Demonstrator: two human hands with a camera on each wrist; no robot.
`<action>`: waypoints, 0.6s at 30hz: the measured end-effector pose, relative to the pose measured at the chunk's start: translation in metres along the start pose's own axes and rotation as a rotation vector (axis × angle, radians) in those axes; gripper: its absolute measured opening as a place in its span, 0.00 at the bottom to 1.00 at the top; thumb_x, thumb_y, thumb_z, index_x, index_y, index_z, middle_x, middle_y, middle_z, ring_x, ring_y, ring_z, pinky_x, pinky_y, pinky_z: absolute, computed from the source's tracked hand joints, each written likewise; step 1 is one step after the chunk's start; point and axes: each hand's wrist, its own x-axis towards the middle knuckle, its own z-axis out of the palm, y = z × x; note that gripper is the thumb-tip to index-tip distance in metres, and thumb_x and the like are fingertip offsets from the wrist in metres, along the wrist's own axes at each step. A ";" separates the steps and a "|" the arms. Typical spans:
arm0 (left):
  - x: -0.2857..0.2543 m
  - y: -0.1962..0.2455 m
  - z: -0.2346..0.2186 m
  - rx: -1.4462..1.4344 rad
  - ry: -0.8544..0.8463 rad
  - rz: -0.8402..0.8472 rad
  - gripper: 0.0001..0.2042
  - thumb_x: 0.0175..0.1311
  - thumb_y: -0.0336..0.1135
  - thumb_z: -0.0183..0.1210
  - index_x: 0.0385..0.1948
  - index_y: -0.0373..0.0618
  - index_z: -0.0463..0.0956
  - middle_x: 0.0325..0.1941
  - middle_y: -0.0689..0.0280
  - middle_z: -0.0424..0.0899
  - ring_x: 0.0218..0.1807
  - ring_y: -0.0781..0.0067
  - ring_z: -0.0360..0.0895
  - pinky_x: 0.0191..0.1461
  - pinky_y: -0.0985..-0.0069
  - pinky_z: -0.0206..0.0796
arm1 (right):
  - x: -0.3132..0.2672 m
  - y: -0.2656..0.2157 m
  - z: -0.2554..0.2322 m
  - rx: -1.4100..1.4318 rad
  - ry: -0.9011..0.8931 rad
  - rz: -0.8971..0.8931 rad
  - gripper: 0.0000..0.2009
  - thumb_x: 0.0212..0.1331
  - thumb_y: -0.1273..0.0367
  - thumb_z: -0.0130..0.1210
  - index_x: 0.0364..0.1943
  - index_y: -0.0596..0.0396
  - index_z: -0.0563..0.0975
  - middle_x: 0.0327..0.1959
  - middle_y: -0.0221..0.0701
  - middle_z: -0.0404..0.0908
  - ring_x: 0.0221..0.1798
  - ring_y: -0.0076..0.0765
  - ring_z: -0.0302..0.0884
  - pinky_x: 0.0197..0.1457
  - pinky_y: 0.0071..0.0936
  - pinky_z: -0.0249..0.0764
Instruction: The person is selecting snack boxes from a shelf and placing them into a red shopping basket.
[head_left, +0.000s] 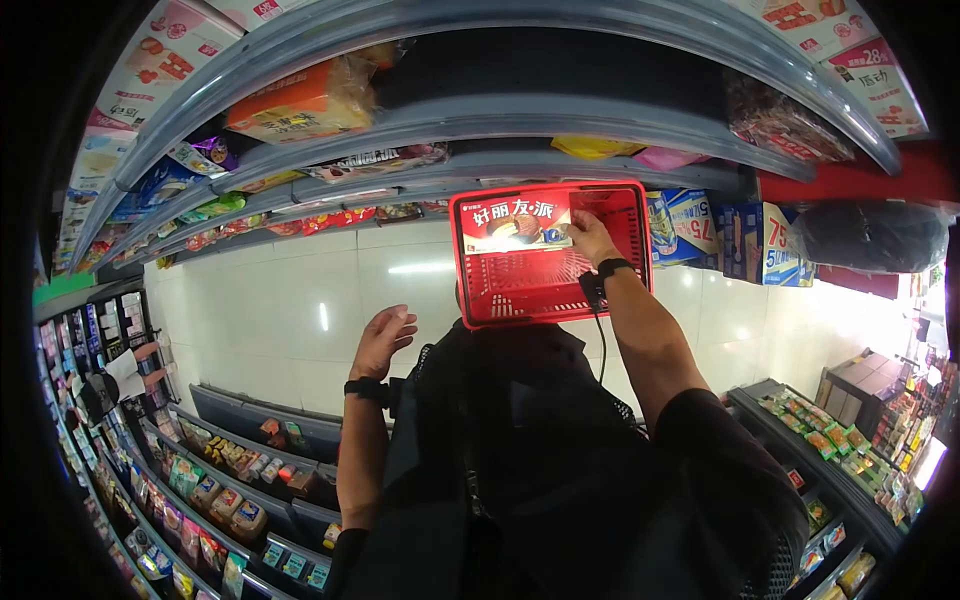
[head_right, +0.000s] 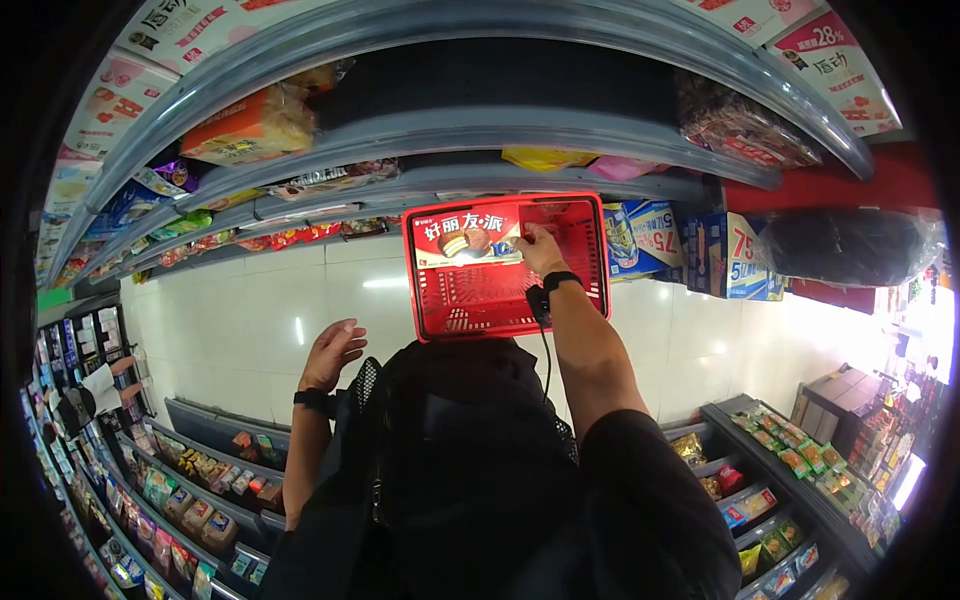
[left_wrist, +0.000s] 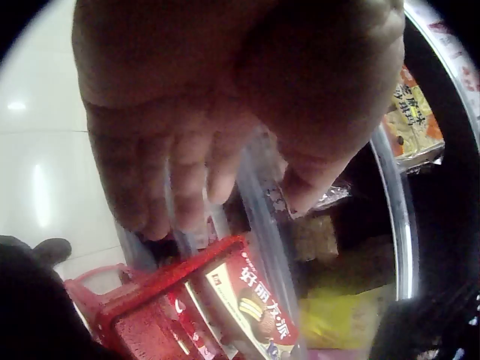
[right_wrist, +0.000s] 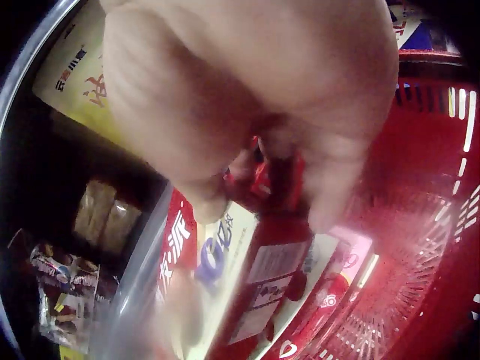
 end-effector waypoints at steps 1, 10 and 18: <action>-0.002 0.005 0.001 0.001 0.005 0.003 0.25 0.71 0.49 0.57 0.61 0.40 0.70 0.54 0.58 0.81 0.52 0.68 0.80 0.57 0.71 0.73 | 0.004 0.003 0.004 -0.042 0.052 -0.044 0.23 0.60 0.65 0.64 0.58 0.59 0.76 0.45 0.36 0.85 0.46 0.31 0.81 0.49 0.29 0.77; -0.004 0.055 0.012 0.071 -0.063 0.212 0.22 0.73 0.45 0.56 0.60 0.39 0.71 0.53 0.58 0.82 0.53 0.69 0.80 0.57 0.74 0.72 | 0.019 0.006 0.014 -0.395 0.076 -0.035 0.23 0.59 0.67 0.63 0.58 0.62 0.75 0.44 0.37 0.83 0.43 0.31 0.80 0.47 0.29 0.76; -0.006 0.039 0.005 0.053 -0.043 0.188 0.21 0.73 0.46 0.56 0.60 0.43 0.72 0.53 0.60 0.82 0.52 0.70 0.80 0.57 0.72 0.72 | -0.010 -0.035 0.021 0.061 0.157 0.130 0.18 0.59 0.66 0.63 0.49 0.63 0.80 0.40 0.41 0.86 0.44 0.35 0.84 0.48 0.30 0.78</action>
